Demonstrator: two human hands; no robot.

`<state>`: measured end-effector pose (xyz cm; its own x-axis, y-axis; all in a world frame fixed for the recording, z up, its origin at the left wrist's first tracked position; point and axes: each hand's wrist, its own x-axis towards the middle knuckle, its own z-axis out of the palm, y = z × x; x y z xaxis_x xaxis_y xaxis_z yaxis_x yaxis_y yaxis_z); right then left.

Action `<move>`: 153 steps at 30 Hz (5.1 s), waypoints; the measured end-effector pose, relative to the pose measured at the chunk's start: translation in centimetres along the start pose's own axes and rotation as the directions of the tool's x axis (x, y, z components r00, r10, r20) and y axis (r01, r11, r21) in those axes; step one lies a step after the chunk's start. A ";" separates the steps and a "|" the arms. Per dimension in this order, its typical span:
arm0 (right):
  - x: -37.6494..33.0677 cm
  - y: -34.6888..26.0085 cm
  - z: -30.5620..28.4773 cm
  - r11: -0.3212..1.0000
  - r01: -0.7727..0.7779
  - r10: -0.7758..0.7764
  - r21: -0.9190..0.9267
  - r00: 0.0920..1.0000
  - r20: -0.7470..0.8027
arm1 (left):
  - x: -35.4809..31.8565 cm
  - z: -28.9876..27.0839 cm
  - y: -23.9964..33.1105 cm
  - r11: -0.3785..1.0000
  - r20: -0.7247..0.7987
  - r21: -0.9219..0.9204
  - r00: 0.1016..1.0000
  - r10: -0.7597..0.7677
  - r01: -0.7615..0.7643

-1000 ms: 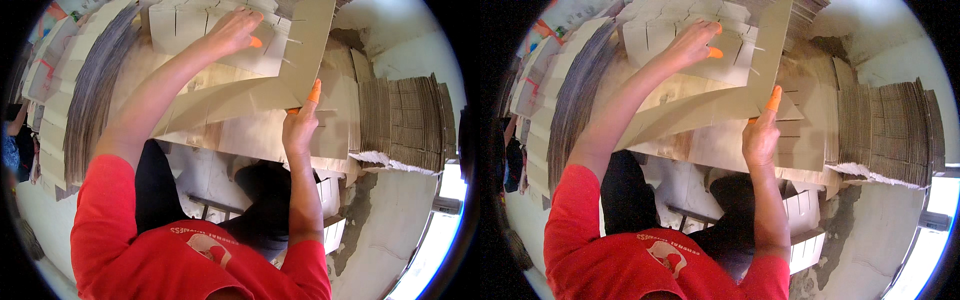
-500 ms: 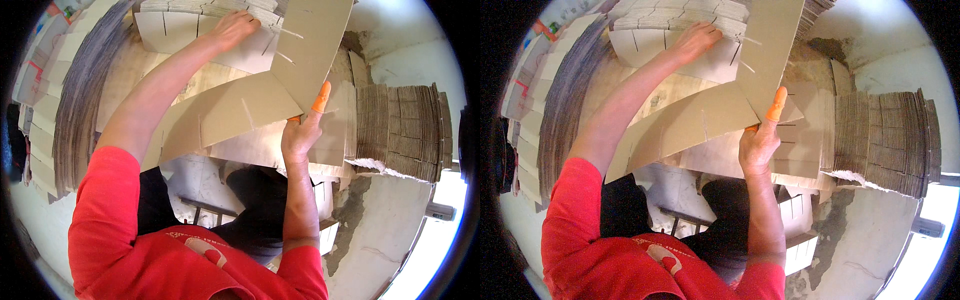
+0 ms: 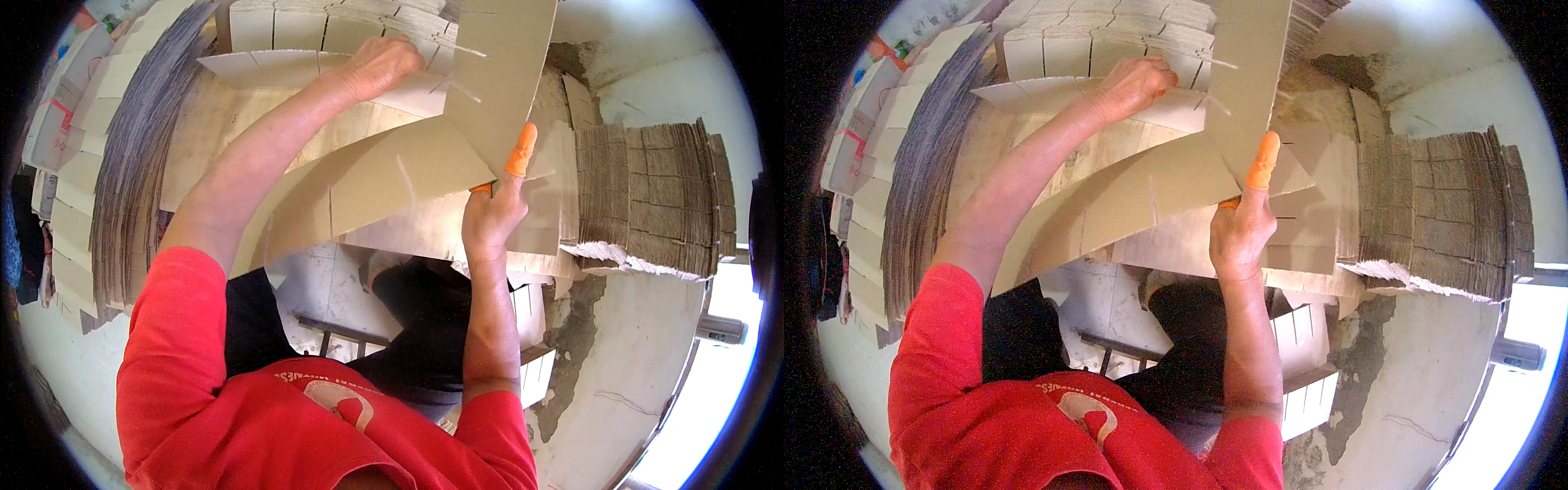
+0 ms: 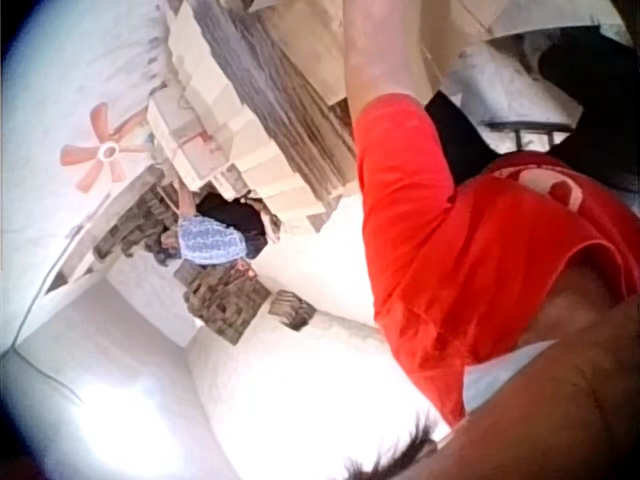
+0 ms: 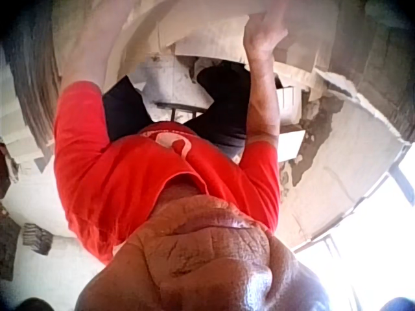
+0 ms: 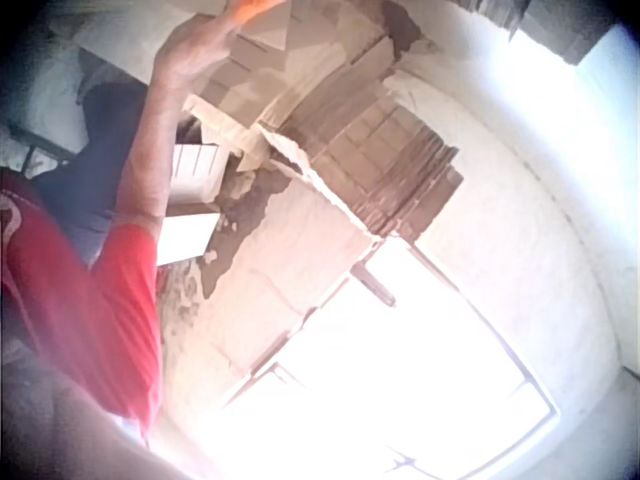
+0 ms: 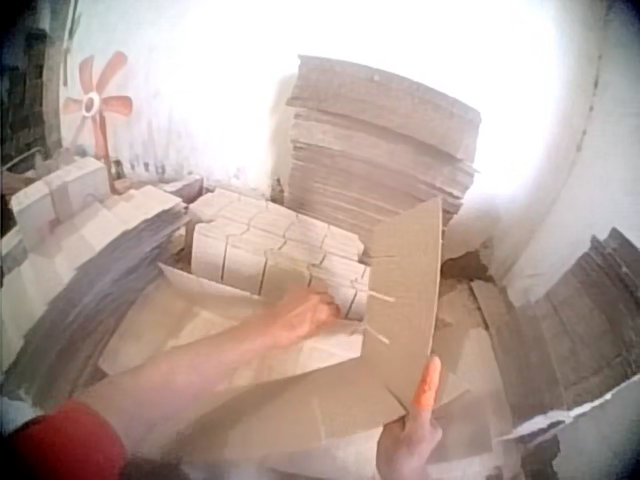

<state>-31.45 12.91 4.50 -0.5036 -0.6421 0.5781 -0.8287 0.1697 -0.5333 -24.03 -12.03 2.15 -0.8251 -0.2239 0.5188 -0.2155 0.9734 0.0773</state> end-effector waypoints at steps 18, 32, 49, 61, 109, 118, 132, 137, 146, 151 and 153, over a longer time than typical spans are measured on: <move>-0.9 3.2 1.8 0.987 -0.047 0.081 -0.153 0.972 0.222 | -1.7 -3.1 6.4 0.908 -0.169 -0.399 0.984 0.061 -0.125; -1.0 1.4 1.8 0.997 0.082 -0.083 0.013 0.994 0.064 | 3.3 0.2 -3.9 0.956 0.080 0.205 0.970 -0.232 0.212; -0.8 1.0 1.2 0.999 -0.044 0.044 -0.004 0.995 0.088 | 2.9 3.2 -4.9 0.945 0.010 0.281 0.984 -0.178 0.168; -1.1 0.7 0.9 0.998 -0.070 0.071 -0.004 0.995 0.074 | 1.4 0.9 -3.4 0.993 0.038 0.042 0.993 -0.114 0.112; -2.6 2.1 -0.5 0.984 -0.132 0.158 -0.119 0.956 0.249 | 2.6 -6.9 -0.6 0.781 0.321 -0.455 0.897 -0.303 0.427; -2.1 1.9 -0.4 0.991 -0.110 0.120 -0.074 0.983 0.140 | 3.7 1.0 -4.4 0.956 0.186 0.231 0.957 -0.223 0.178; -2.2 1.8 -0.4 0.998 0.055 -0.053 -0.039 0.997 0.050 | 2.5 2.7 -4.4 0.968 0.069 0.221 0.988 -0.139 0.121; -2.5 1.3 -0.7 1.000 0.019 -0.018 -0.016 0.997 0.076 | 2.6 3.8 -4.8 0.958 0.120 0.168 0.959 -0.256 0.234; -2.5 0.7 -1.4 0.996 -0.070 0.077 -0.060 0.990 0.114 | 1.7 2.2 -4.2 0.989 -0.140 0.143 0.989 0.056 -0.036; -2.9 1.3 -1.1 0.996 0.077 -0.076 -0.037 0.997 0.033 | 2.1 2.0 -3.2 0.985 -0.077 0.163 0.996 -0.042 0.054; -2.9 1.2 -1.2 1.000 -0.004 0.006 -0.018 0.997 0.078 | 2.3 1.9 -2.9 0.989 -0.022 0.125 0.996 -0.082 0.084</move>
<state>-31.27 15.93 2.92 -0.4876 -0.6976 0.5250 -0.8307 0.1856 -0.5249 -26.32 -15.45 1.54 -0.7929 -0.3015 0.5296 -0.3473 0.9376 0.0137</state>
